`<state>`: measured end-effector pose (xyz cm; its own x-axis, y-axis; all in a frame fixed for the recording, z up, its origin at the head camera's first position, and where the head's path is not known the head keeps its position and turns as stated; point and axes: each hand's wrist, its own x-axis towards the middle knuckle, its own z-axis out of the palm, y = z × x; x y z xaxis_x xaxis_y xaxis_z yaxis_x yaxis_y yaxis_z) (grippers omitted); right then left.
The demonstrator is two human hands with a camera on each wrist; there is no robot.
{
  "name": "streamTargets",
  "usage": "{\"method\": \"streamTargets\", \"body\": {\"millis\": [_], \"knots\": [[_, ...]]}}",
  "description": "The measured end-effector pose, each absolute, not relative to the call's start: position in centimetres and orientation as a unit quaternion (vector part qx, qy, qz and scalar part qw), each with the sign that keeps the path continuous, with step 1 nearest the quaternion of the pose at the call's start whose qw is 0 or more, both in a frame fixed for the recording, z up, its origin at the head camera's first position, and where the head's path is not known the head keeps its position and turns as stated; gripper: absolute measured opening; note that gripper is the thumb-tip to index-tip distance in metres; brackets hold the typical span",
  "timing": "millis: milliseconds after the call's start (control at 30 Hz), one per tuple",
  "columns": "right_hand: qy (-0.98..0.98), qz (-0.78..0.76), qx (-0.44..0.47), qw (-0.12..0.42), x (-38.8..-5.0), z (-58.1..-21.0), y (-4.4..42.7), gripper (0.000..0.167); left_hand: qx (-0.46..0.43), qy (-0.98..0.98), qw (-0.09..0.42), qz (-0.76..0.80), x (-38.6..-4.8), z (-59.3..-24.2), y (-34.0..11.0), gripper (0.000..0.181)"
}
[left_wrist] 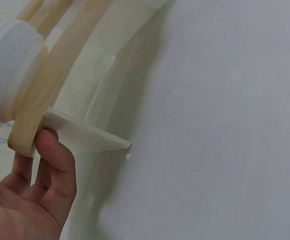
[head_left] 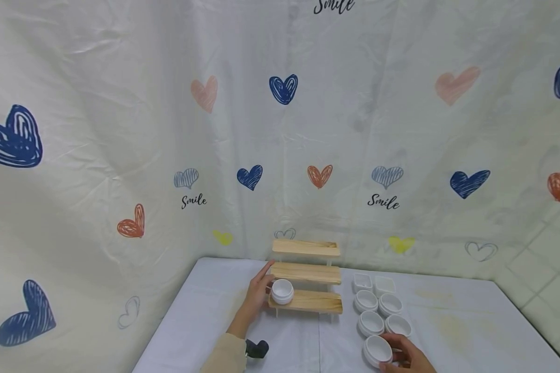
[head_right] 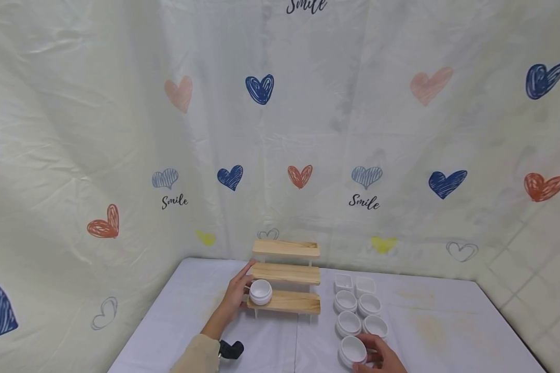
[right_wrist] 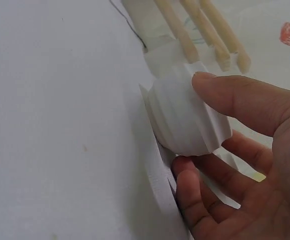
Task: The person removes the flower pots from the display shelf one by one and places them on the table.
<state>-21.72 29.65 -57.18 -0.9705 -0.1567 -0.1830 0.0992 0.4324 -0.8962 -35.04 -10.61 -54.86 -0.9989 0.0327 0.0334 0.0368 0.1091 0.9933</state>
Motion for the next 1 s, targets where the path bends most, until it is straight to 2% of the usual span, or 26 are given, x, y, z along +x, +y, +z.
{"method": "streamTargets", "body": {"millis": [133, 333, 467, 667, 1000], "knots": [[0.842, -0.527, -0.021, 0.113, -21.4, -56.5, 29.8, 0.073, -0.016, -0.751, 0.009, -0.660, -36.4, -56.6, -10.6, 0.052], [0.850, -0.517, -0.035, 0.098, -20.8, -54.5, 30.1, 0.064, -0.019, -0.749, 0.007, -0.662, -36.4, -56.5, -10.6, 0.053], [0.867, -0.494, -0.051, 0.047, -20.4, -52.8, 29.5, 0.053, -0.016, -0.749, 0.006, -0.662, -36.0, -56.0, -10.4, 0.052], [0.869, -0.495, -0.021, -0.008, -20.7, -50.1, 26.8, 0.044, -0.015, -0.750, 0.008, -0.661, -35.0, -54.6, -10.1, 0.052], [0.820, -0.561, -0.082, -0.081, -22.1, -49.1, 21.1, 0.027, -0.016, -0.751, -0.002, -0.660, -36.4, -56.4, -10.6, 0.053]]}}
